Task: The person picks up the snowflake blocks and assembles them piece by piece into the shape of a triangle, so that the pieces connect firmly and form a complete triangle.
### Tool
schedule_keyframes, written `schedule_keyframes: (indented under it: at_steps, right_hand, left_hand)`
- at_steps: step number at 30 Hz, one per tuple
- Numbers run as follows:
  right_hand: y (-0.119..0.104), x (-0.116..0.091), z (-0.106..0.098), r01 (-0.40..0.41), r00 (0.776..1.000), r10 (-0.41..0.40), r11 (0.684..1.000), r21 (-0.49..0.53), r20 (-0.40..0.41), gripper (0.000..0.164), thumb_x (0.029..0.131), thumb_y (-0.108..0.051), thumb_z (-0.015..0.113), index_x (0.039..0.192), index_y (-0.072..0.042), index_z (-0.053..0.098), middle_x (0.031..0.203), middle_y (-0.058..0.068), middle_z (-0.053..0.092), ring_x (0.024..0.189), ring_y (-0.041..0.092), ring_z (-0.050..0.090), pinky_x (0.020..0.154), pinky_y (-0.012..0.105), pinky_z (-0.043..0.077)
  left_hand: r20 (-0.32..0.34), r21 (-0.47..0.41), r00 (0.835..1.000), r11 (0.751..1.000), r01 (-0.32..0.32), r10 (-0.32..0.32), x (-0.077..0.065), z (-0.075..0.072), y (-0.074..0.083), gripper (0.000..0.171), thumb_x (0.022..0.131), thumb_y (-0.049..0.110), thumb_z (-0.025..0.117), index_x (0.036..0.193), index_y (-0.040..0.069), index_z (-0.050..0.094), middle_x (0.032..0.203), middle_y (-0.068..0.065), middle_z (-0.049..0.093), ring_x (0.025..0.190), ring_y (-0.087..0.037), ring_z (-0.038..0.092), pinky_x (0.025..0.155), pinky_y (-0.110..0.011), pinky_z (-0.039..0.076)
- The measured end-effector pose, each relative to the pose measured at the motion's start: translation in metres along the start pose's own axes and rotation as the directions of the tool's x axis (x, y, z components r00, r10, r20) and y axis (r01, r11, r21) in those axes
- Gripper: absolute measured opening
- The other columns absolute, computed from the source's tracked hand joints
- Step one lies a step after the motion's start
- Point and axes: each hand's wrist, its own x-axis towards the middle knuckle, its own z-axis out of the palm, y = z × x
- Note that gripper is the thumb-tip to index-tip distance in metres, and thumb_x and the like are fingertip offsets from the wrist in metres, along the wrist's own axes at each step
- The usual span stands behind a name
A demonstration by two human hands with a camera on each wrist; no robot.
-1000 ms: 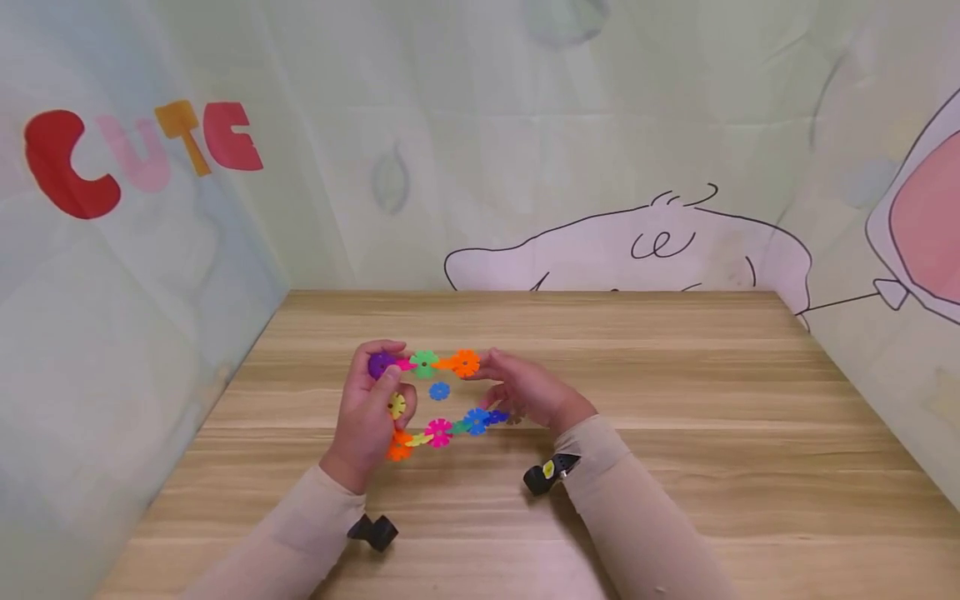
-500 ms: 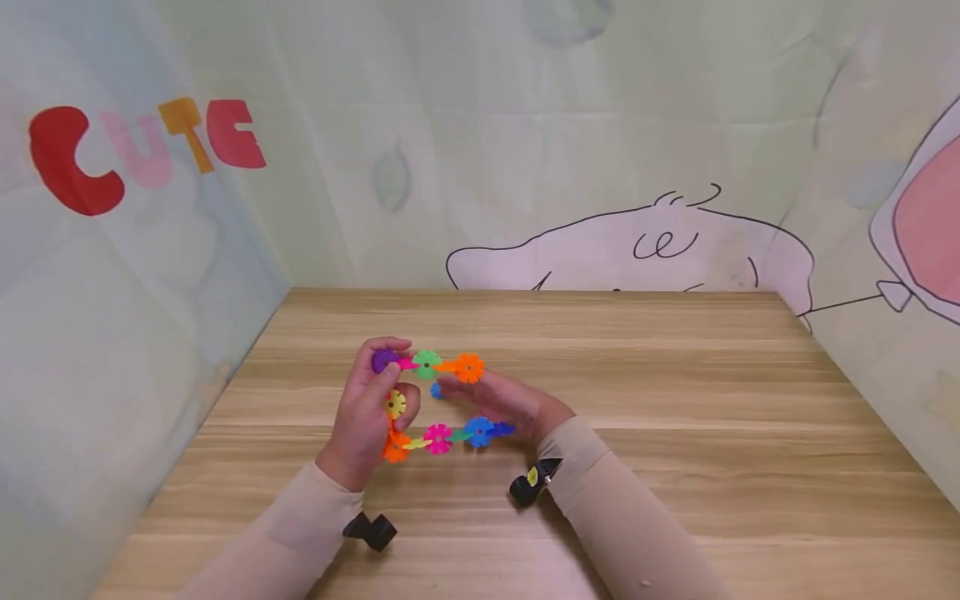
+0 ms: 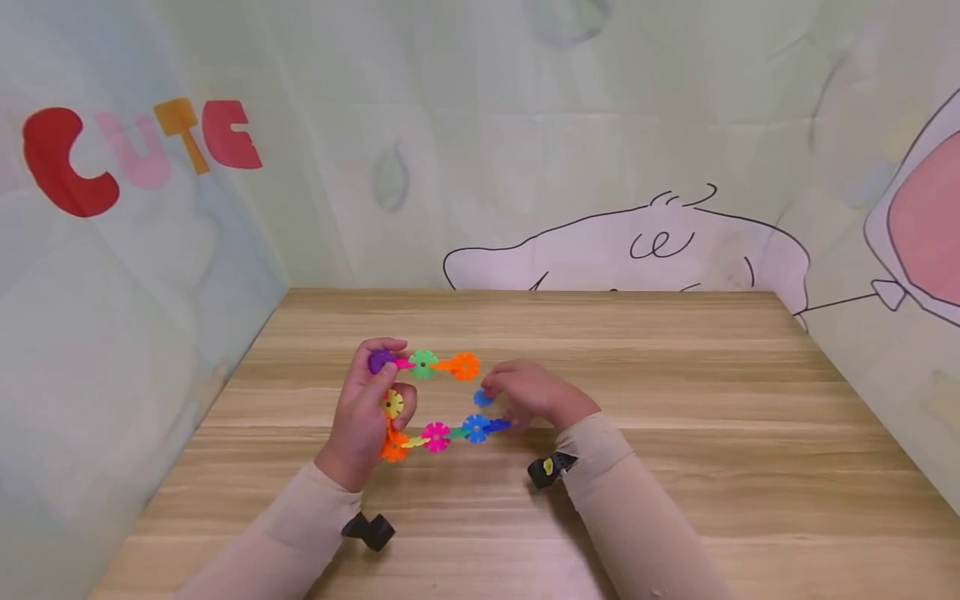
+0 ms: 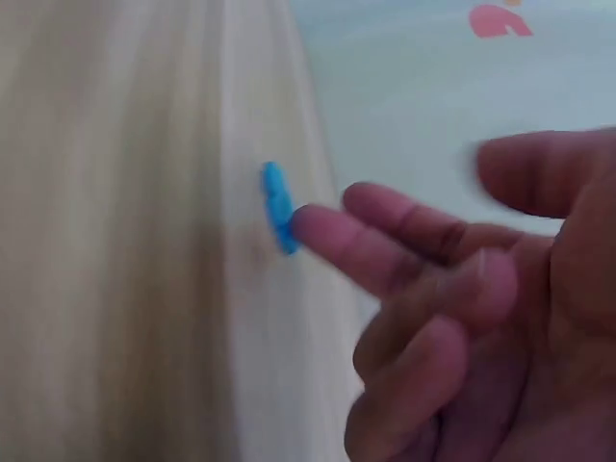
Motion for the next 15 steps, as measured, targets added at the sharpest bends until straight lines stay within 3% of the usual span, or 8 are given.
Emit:
schedule_keyframes:
  at_steps: [3,5,9,12,15]
  right_hand:
    - [0.001,0.001,-0.003,0.011,0.999,-0.015,0.995,-0.095,-0.044,0.025,0.102,-0.016,0.06,0.121,-0.007,0.073,0.118,0.01,0.068,0.076,0.019,0.054,0.068,0.029,0.051]
    - [0.002,0.001,-0.001,0.002,0.999,-0.007,0.991,-0.136,-0.036,0.027,0.099,-0.01,0.065,0.124,-0.007,0.072,0.112,0.012,0.065,0.079,0.022,0.058,0.067,0.031,0.056]
    - [0.002,-0.001,0.003,-0.012,1.0,0.006,0.974,-0.227,-0.027,0.03,0.094,-0.001,0.073,0.122,-0.008,0.07,0.099,0.011,0.063,0.072,0.022,0.058,0.058,0.027,0.053]
    - [-0.001,-0.003,0.007,-0.015,0.999,0.001,0.96,-0.281,-0.05,0.023,0.092,0.002,0.074,0.111,-0.009,0.07,0.087,0.009,0.06,0.067,0.019,0.053,0.054,0.024,0.047]
    - [-0.003,-0.003,0.01,-0.007,0.998,-0.014,0.945,-0.326,-0.063,0.02,0.091,0.006,0.073,0.103,-0.008,0.067,0.084,0.007,0.06,0.068,0.019,0.053,0.056,0.025,0.049]
  left_hand:
    - [-0.003,0.007,1.0,1.0,0.006,-0.006,0.0,-0.001,0.0,0.026,0.11,0.009,0.033,0.134,0.006,0.042,0.125,-0.006,0.048,0.049,-0.01,0.042,0.047,-0.017,0.038]
    - [-0.005,0.001,1.0,1.0,0.008,-0.008,0.0,-0.001,0.0,0.026,0.11,0.009,0.034,0.134,0.006,0.042,0.125,-0.006,0.048,0.049,-0.01,0.042,0.047,-0.017,0.038]
    - [-0.001,-0.015,1.0,1.0,0.006,-0.006,0.0,-0.001,0.0,0.025,0.11,0.01,0.034,0.133,0.007,0.043,0.123,-0.005,0.047,0.049,-0.01,0.042,0.047,-0.017,0.038]
    - [-0.001,-0.023,1.0,1.0,-0.004,0.004,-0.001,-0.001,-0.001,0.024,0.111,0.009,0.034,0.132,0.008,0.044,0.122,-0.004,0.049,0.049,-0.01,0.042,0.047,-0.017,0.039]
    - [-0.007,-0.033,1.0,0.999,-0.012,0.011,-0.001,0.0,-0.001,0.024,0.11,0.009,0.034,0.131,0.009,0.045,0.122,-0.003,0.051,0.049,-0.01,0.042,0.046,-0.017,0.039]
